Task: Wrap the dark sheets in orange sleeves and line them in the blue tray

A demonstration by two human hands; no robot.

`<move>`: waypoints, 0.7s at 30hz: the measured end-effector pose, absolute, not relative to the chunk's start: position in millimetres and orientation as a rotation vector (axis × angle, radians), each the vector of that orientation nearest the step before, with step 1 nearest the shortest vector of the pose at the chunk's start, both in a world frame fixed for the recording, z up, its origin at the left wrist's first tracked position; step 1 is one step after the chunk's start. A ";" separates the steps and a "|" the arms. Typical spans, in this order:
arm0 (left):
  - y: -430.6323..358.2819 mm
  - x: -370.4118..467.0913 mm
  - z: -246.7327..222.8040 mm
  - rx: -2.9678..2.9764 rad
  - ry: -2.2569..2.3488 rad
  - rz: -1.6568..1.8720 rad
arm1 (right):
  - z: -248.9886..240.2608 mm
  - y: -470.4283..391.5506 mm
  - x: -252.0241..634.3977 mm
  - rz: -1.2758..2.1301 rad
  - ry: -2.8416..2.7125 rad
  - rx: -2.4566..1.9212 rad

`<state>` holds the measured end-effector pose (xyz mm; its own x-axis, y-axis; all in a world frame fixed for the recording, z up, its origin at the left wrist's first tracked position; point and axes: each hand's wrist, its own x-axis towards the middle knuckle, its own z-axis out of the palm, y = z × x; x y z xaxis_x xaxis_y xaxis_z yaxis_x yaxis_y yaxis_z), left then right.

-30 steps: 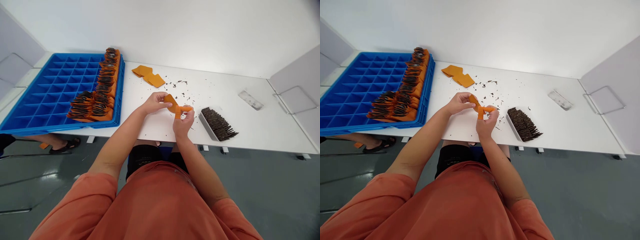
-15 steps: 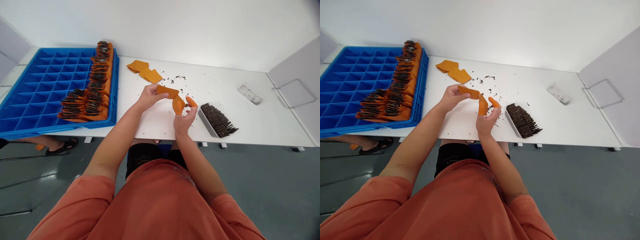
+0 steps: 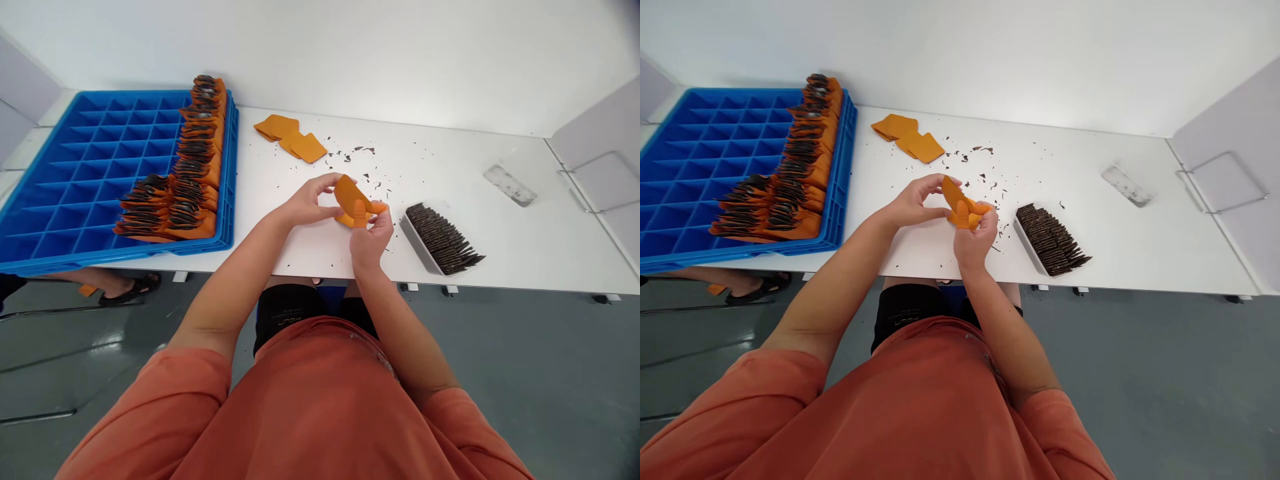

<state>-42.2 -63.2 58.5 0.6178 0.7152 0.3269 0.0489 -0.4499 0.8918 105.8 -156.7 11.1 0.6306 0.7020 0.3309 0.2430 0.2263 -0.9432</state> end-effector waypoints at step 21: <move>-82.3 -15.5 44.0 1.982 0.527 0.885 | 20.6 -159.6 100.8 0.564 -0.743 -1.109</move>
<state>-15.5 -82.3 44.0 0.6563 0.6508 0.3818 0.0261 -0.5253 0.8505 100.8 -159.6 20.6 0.6355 0.7314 0.2475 -0.0416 0.3525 -0.9349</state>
